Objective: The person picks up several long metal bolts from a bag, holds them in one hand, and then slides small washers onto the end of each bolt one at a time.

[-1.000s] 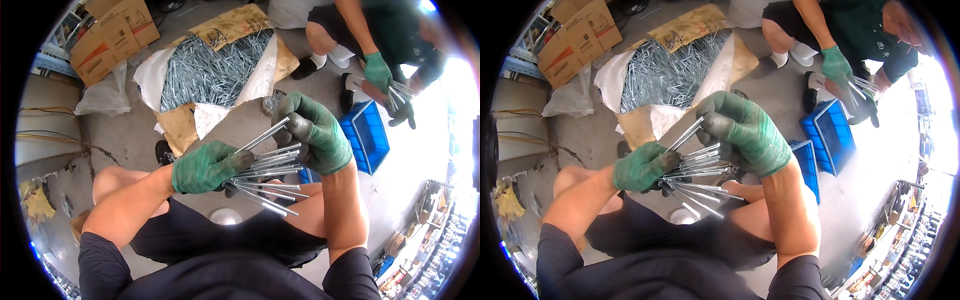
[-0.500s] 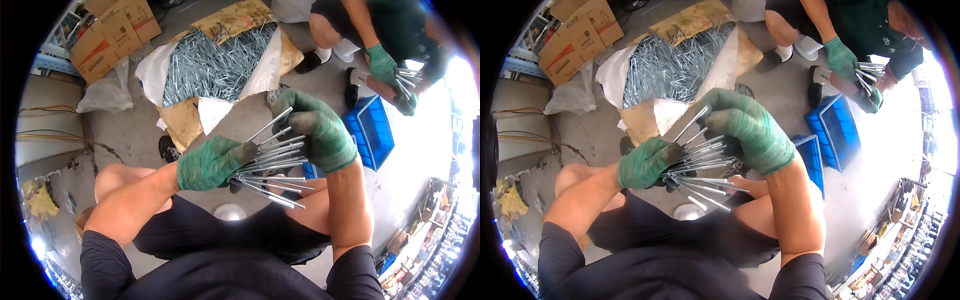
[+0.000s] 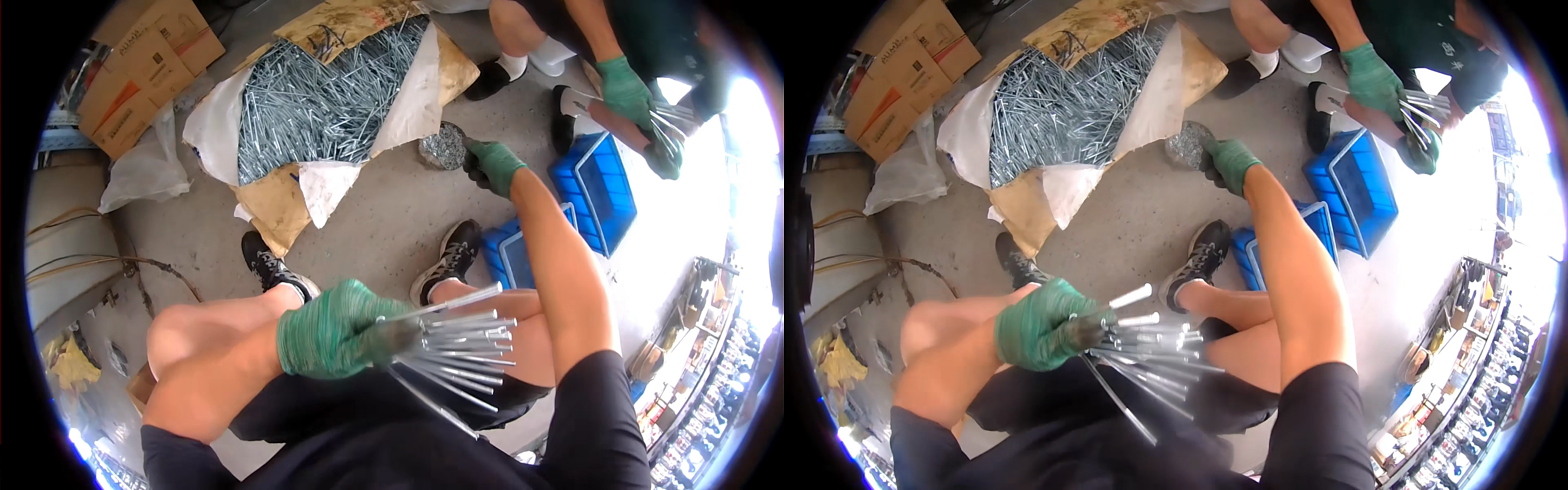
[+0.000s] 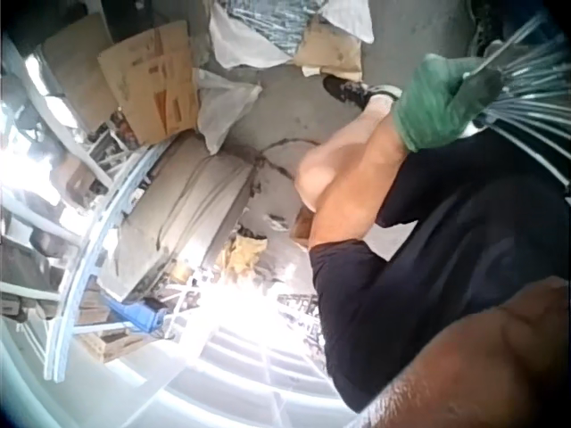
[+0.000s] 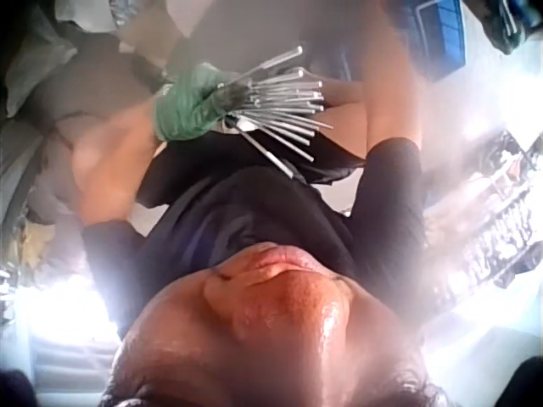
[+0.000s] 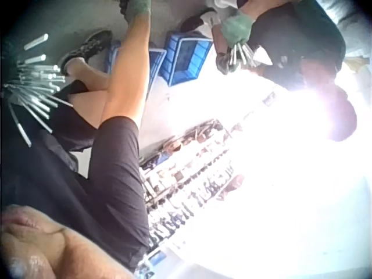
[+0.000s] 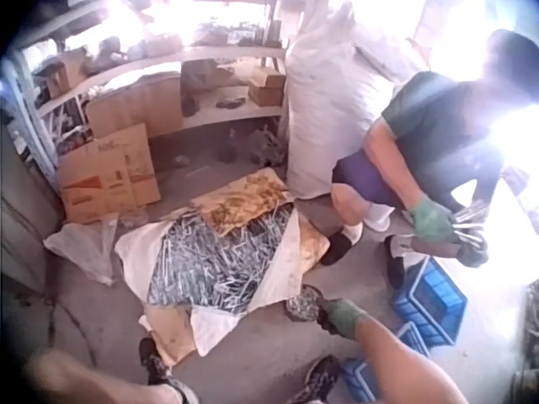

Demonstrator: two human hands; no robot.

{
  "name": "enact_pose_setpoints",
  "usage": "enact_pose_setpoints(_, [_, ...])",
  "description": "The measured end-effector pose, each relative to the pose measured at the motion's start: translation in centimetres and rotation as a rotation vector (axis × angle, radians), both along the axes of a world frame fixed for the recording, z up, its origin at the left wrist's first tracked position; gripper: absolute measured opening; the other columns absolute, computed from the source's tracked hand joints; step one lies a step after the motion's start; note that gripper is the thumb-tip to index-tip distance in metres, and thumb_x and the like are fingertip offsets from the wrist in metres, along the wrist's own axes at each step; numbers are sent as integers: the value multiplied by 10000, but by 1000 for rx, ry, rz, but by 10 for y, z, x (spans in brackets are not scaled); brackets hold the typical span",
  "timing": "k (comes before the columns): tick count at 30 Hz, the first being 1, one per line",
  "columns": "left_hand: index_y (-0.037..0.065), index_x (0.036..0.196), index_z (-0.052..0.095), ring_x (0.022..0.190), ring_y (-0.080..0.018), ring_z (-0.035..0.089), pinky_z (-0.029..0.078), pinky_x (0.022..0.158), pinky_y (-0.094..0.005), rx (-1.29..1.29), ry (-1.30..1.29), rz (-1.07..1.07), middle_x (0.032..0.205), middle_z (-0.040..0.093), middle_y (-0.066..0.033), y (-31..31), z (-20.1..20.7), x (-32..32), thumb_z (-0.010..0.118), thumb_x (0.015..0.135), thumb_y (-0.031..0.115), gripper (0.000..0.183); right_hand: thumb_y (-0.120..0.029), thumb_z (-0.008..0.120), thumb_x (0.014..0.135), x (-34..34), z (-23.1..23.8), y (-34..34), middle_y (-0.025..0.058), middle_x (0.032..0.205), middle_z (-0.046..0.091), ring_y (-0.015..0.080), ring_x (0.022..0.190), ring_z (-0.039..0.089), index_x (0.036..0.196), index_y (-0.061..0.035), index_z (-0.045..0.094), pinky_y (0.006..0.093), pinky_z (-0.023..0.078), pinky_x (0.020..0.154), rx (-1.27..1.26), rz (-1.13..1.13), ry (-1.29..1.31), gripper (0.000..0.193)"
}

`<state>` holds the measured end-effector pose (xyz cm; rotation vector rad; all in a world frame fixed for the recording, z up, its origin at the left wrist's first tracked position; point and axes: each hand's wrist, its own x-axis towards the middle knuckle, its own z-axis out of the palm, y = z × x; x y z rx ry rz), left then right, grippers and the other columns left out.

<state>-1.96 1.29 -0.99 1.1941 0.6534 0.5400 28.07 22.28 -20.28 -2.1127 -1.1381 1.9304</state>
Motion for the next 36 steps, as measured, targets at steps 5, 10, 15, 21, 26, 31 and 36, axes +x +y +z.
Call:
enact_pose_setpoints(5, [65, 966, 679, 579, -340, 596, 457, 536, -396, 51, 15, -9, 657, 592, -130, 9, -13, -14, 605, 1006, 219, 175, -416, 558, 986, 26, -149, 37, 81, 942, 684, 233, 811, 662, 1022, -61, 672, 378, 534, 673, 142, -236, 42, 375])
enact_pose_setpoints(10, [59, 979, 677, 599, -342, 606, 450, 527, -396, -5, 50, 112, 675, 600, -124, 13, -22, -24, 630, 990, 215, 164, -328, 558, 997, -7, -141, 59, 89, 1109, 659, 230, 909, 664, 1185, -50, 617, 367, 560, 770, -107, -540, 235, 341])
enact_pose_setpoints(15, [56, 1151, 663, 562, -297, 600, 442, 504, -386, 55, -17, 163, 685, 612, -111, 32, -25, -17, 656, 983, 213, 230, -191, 539, 996, 27, -105, 66, 109, 1186, 648, 212, 1008, 649, 1237, 0, 615, 352, 560, 870, 88, 74, 124, 317])
enact_pose_setpoints(21, [42, 1062, 708, 585, -170, 589, 467, 530, -358, 203, 169, 249, 714, 645, -100, 52, -15, 0, 539, 1048, 408, 403, -198, 511, 1032, -15, 94, 37, 139, 1190, 659, 224, 1059, 666, 1232, 37, 611, 361, 552, 931, 201, 320, 305, 325])
enact_pose_setpoints(26, [-17, 954, 683, 564, -153, 586, 460, 509, -302, 181, 232, 384, 638, 597, -96, 48, -9, 12, 450, 1043, 547, 616, -351, 611, 1005, -50, 247, -44, 83, 1061, 680, 164, 975, 645, 1186, 0, 661, 318, 530, 888, 508, 166, 678, 399])
enact_pose_setpoints(31, [4, 956, 689, 555, -106, 568, 426, 492, -253, -17, 201, 414, 654, 611, -44, 36, 12, 18, 425, 1020, 638, 690, -157, 704, 926, -69, 297, -103, 23, 990, 681, 97, 940, 616, 1142, -6, 670, 270, 505, 857, 662, 263, 415, 266])
enact_pose_setpoints(36, [8, 960, 685, 552, -114, 568, 447, 507, -254, 12, 187, 438, 677, 613, -37, 22, 18, 22, 446, 1016, 629, 667, -138, 725, 890, -64, 294, -117, 50, 928, 693, 98, 873, 623, 1066, 14, 662, 275, 513, 810, 699, 252, 522, 241])
